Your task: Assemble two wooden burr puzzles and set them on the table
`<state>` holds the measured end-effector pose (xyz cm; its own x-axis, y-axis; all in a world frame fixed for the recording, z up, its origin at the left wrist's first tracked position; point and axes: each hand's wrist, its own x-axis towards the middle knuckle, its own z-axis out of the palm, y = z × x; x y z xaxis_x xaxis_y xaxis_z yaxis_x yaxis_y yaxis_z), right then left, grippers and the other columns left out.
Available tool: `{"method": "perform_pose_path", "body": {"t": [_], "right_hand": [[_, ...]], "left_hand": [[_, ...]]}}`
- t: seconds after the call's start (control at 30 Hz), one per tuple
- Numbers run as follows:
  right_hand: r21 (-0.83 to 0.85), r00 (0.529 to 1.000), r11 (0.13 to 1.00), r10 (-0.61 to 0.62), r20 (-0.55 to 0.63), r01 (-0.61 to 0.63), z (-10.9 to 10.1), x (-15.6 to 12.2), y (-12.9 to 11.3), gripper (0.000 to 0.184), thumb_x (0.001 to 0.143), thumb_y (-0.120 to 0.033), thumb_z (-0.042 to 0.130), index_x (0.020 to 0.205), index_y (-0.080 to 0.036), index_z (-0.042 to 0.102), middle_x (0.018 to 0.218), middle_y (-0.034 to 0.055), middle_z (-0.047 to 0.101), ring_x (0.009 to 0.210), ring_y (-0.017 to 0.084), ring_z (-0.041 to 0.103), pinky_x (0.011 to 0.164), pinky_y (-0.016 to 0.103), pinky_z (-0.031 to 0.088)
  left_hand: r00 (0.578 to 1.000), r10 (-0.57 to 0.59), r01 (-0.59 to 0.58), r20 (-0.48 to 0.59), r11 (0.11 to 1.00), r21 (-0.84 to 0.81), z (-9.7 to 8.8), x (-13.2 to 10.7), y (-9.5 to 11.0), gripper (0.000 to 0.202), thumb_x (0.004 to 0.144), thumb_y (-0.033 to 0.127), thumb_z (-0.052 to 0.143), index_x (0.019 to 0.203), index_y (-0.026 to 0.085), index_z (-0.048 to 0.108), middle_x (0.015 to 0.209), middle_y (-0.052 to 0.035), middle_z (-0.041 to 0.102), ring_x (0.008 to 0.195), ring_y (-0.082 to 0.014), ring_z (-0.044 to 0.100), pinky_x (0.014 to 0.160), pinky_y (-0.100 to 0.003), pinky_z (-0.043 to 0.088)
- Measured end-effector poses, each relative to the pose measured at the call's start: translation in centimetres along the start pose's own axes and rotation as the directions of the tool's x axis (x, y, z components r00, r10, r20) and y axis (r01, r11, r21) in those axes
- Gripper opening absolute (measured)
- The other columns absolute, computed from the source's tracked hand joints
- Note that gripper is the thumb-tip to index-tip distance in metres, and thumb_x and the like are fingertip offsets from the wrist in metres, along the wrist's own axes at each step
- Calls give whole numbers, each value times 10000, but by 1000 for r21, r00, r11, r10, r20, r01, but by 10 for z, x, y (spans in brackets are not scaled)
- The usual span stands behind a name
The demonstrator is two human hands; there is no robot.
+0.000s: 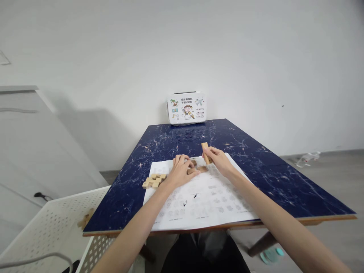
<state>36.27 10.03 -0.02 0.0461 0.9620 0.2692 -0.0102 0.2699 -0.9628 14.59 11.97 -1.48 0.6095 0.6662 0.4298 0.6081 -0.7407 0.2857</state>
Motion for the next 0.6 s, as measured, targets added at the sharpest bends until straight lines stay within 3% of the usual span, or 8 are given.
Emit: {"method": "perform_pose_path", "body": {"t": [0.1, 0.2, 0.37, 0.6], "right_hand": [[103, 999, 994, 39, 33, -42, 1, 0, -1, 527, 838, -739, 663, 800, -226, 552, 673, -3, 604, 526, 126, 484, 473, 257, 288], [158, 998, 986, 56, 29, -60, 1, 0, 1, 518, 840, -727, 672, 812, -240, 498, 595, -52, 496, 438, 95, 380, 438, 251, 193], [231, 992, 966, 105, 68, -118, 1, 3, 5, 492, 840, -704, 664, 957, -232, 585, 654, -65, 406, 476, 85, 294, 461, 250, 169], [284, 948, 915, 229, 222, -288, 6, 5, 12, 501, 886, -651, 587, 1151, -229, 641, 669, -48, 422, 504, 106, 288, 458, 249, 213]], "left_hand": [[999, 44, -43, 12, 999, -31, 1, 0, 0, 319, 909, 510, 698, 920, 193, 666, 1209, -117, 569, 1214, -321, 437, 1060, -480, 387], [998, 58, -57, 0, 993, -101, -1, 1, 3, 253, 973, 453, 622, 925, 205, 642, 1117, -103, 629, 1115, -294, 516, 998, -434, 417], [992, -123, 120, 18, 906, -405, -7, 3, 12, 287, 1060, 434, 419, 1001, 228, 609, 854, -30, 665, 767, -208, 593, 732, -306, 431], [953, -304, 235, 12, 709, -665, -2, 5, 15, 388, 999, 567, 480, 985, 210, 632, 758, -11, 606, 704, -182, 554, 673, -272, 451]]}}
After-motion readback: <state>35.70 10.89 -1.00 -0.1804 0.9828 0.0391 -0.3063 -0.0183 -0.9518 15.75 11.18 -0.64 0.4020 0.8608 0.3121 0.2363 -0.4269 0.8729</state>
